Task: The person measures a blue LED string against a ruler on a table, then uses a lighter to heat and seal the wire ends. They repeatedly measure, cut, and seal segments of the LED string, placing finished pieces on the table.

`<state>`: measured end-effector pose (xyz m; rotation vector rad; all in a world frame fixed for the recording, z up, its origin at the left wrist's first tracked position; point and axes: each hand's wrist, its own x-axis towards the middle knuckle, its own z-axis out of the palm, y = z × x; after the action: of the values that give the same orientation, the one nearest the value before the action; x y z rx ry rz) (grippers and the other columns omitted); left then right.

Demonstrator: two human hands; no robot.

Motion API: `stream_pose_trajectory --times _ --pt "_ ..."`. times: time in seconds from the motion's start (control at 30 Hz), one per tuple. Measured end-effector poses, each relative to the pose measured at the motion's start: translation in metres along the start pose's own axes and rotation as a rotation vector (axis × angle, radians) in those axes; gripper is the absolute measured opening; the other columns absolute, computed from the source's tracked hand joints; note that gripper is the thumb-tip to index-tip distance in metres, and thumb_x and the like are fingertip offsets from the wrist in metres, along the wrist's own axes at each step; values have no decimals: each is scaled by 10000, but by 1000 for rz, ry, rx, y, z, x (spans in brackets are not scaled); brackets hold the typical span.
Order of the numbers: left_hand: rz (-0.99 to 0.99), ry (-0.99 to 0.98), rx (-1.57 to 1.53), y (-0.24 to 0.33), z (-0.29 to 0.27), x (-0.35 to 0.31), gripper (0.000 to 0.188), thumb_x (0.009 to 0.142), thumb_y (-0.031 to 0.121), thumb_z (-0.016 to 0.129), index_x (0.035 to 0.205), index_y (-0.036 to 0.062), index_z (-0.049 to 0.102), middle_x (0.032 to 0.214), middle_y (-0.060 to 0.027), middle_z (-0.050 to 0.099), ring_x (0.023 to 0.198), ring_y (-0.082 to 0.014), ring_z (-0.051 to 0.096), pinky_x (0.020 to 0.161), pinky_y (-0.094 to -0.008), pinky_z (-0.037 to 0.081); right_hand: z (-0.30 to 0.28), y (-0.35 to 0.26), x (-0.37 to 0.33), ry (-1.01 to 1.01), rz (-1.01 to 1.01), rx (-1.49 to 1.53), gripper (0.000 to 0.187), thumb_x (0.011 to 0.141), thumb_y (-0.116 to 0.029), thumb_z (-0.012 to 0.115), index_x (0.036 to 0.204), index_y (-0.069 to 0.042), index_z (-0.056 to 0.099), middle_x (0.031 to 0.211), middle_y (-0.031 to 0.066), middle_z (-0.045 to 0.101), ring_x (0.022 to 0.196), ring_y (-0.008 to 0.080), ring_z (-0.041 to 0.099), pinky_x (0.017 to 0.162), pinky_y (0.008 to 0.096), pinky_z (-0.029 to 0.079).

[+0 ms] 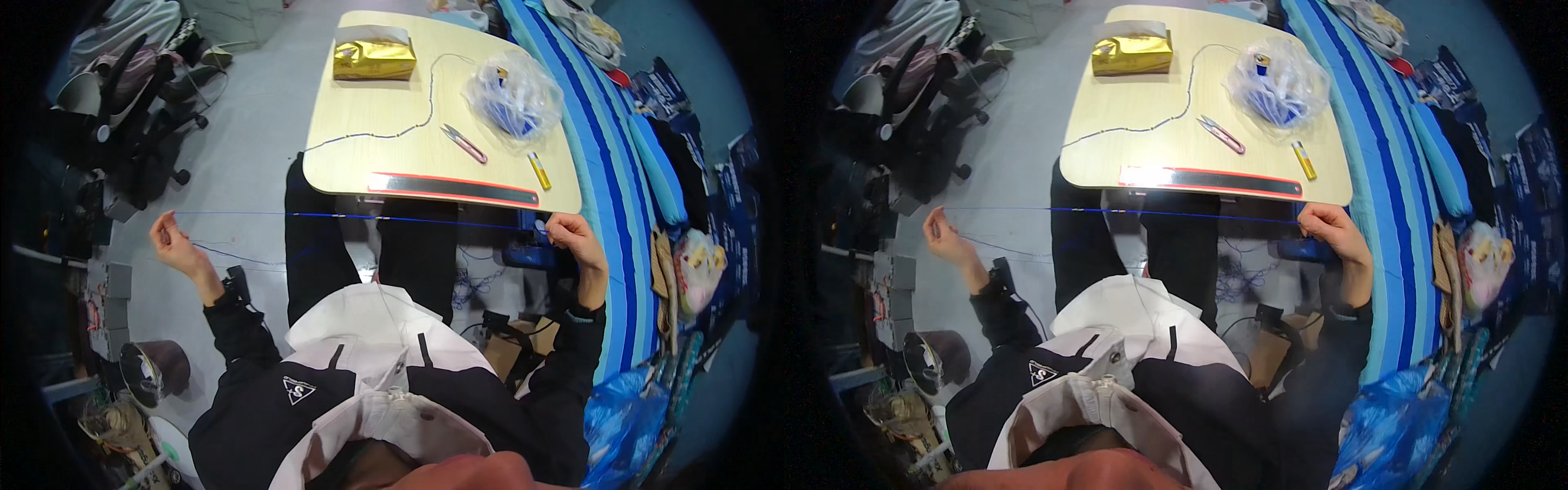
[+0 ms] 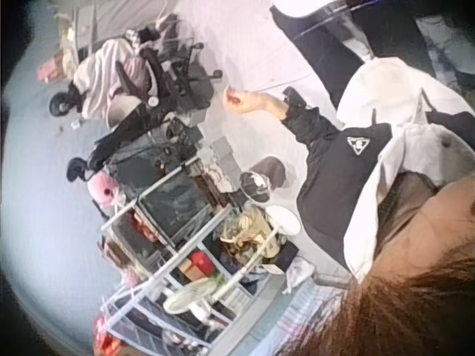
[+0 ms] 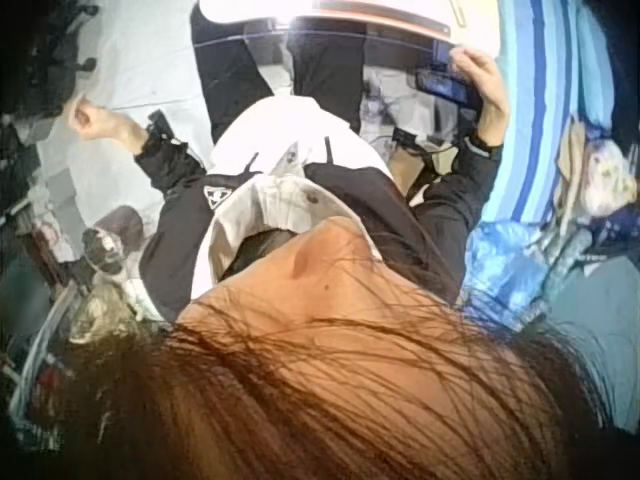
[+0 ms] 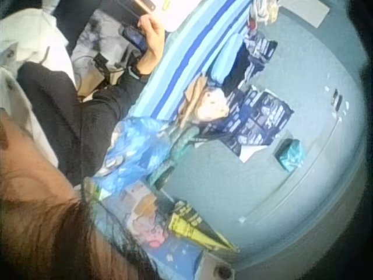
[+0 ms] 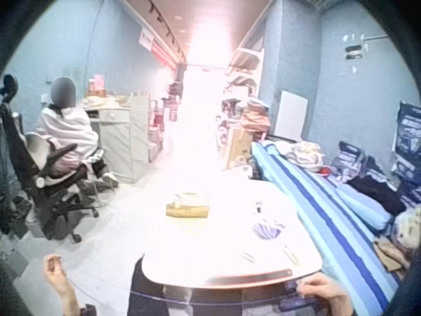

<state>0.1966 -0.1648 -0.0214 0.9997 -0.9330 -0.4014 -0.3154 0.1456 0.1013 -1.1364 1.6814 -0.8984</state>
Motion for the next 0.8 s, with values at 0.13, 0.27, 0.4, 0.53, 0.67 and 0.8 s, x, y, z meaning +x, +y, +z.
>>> stream_pose_trajectory --times 0.13,0.27,0.4,0.53,0.67,0.8 --pt "137 -155 -16 2 -15 25 46 870 14 580 840 33 610 872 -14 575 677 -57 477 561 -176 373 5 16 -1 -276 -39 -316 165 857 -110 581 765 26 573 699 23 566 660 91 506 625 243 426" --pt "238 -404 -81 36 -16 20 71 821 -44 610 796 16 638 925 -39 529 769 -89 507 636 -185 401 94 18 22 -154 -13 -1062 286 800 -167 667 1031 -9 613 1004 133 633 918 237 618 796 327 476" --pt "333 -466 -158 59 -6 4 72 783 -50 655 812 15 648 892 -17 491 698 -57 436 554 -166 317 246 -16 74 29 -413 -237 487 789 -75 592 1261 -23 483 1244 141 538 1162 245 509 981 332 392" --pt "326 -472 -149 54 -11 10 40 799 -32 649 809 5 637 882 -10 496 687 -49 434 559 -162 319 334 -56 92 -212 -385 473 196 903 -107 508 1050 18 544 944 89 608 799 111 568 726 234 456" --pt "166 -301 -174 26 -28 33 45 848 36 626 804 28 622 845 4 540 611 -28 395 503 -162 281 281 -68 71 10 -538 79 228 947 -146 465 803 6 553 657 -11 523 553 41 436 502 194 345" --pt "-135 -78 -264 -5 -30 35 56 866 84 620 820 51 621 763 26 575 537 -15 347 438 -174 232 219 -55 48 100 -312 328 245 935 -131 481 729 -10 539 650 -38 491 553 38 383 507 188 296"
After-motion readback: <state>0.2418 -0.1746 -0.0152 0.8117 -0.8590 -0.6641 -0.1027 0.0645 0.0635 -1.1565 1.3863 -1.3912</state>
